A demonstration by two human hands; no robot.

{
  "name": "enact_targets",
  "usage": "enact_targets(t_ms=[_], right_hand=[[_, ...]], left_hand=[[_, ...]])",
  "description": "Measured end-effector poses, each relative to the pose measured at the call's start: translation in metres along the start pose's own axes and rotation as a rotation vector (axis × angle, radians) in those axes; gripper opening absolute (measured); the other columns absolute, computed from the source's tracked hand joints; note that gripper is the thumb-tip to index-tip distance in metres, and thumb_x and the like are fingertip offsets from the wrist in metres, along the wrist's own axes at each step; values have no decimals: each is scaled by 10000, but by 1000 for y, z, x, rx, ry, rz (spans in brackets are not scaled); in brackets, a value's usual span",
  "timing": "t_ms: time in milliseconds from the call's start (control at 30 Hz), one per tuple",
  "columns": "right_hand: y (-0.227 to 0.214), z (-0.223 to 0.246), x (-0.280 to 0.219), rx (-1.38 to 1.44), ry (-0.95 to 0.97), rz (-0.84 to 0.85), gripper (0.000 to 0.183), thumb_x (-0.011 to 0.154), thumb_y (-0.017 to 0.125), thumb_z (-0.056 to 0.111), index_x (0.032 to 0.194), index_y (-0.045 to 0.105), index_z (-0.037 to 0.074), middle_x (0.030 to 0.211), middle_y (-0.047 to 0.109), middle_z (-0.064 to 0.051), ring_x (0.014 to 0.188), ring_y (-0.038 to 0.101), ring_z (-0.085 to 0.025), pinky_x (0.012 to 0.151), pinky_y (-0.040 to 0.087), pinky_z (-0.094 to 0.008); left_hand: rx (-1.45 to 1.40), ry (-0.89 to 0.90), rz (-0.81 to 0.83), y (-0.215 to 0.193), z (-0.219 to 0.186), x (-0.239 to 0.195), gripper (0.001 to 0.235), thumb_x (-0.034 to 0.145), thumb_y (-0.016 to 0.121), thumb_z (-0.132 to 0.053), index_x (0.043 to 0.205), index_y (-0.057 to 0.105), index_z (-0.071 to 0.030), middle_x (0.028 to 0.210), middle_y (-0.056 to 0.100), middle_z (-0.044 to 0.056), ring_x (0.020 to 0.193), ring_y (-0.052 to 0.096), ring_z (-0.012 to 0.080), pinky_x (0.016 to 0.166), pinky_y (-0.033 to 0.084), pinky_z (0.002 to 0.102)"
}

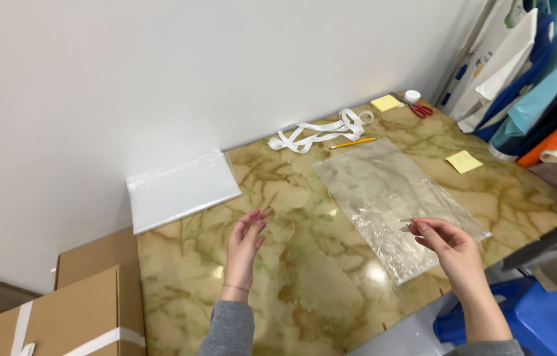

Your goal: The person unpacks a beige garment from a plastic bag, places it on a hanger, and hangs it on a clothing rack. They then close a cardboard box, move it to a stack, and tie a white ribbon around another box.

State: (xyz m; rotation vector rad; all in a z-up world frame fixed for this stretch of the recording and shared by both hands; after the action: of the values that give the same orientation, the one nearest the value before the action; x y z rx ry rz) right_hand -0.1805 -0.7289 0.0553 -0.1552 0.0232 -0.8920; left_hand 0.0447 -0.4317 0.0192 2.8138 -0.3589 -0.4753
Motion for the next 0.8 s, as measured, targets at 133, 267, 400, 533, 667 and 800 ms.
enact_targets(t_ms=[133,267,400,533,667,800], right_hand=[[5,-12,40,65,5,12,207,1032,655,83,1152,757,-52,1042,770,-194,994,720,-234,933,599,-348],[7,-22,79,119,-10,27,203,1035,649,68,1166,740,-58,1060,759,-212,1015,722,-257,931,608,-368],[6,-32,123,157,2,72,203,1036,646,71,1164,742,-54,1053,758,-213,1020,718,-257,941,602,-375],[4,-43,171,182,19,121,221,1037,642,58,1186,728,-82,1094,748,-222,1024,712,-275,931,595,-367],[-5,-52,228,204,5,211,217,1037,639,63,1179,733,-71,1095,752,-216,1044,716,-279,942,599,-384],[-15,-66,271,213,10,263,203,1022,654,51,1166,746,-57,1086,763,-215,1014,717,-271,918,599,-377]], left_hand=[[-18,13,-41,9,-4,31,400,912,669,-196,1309,698,-158,1342,753,29,1234,665,130,1066,451,345],[-7,21,-81,18,-9,41,386,941,647,-236,1316,703,-160,1339,750,9,1213,678,140,1071,469,343],[-46,28,-138,26,6,56,375,959,644,-231,1319,699,-145,1343,751,24,1233,686,168,1075,474,354],[-62,25,-213,48,19,55,411,950,655,-239,1346,692,-137,1349,752,28,1214,685,166,1050,478,342],[-67,38,-248,82,26,62,393,950,653,-234,1330,700,-146,1345,765,32,1230,686,147,1050,477,342],[-62,14,-311,117,29,57,435,934,660,-275,1346,699,-141,1348,763,23,1237,702,163,1067,468,348]])
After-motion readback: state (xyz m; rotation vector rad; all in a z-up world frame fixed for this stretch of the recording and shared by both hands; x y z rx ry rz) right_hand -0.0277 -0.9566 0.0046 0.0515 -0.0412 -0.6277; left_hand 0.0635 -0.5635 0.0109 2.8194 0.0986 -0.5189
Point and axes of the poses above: each hand's wrist, its own x-axis towards the middle knuckle, its own y-axis out of the palm, z = x × y, the point moved 1 cm from there along x, towards the middle knuckle
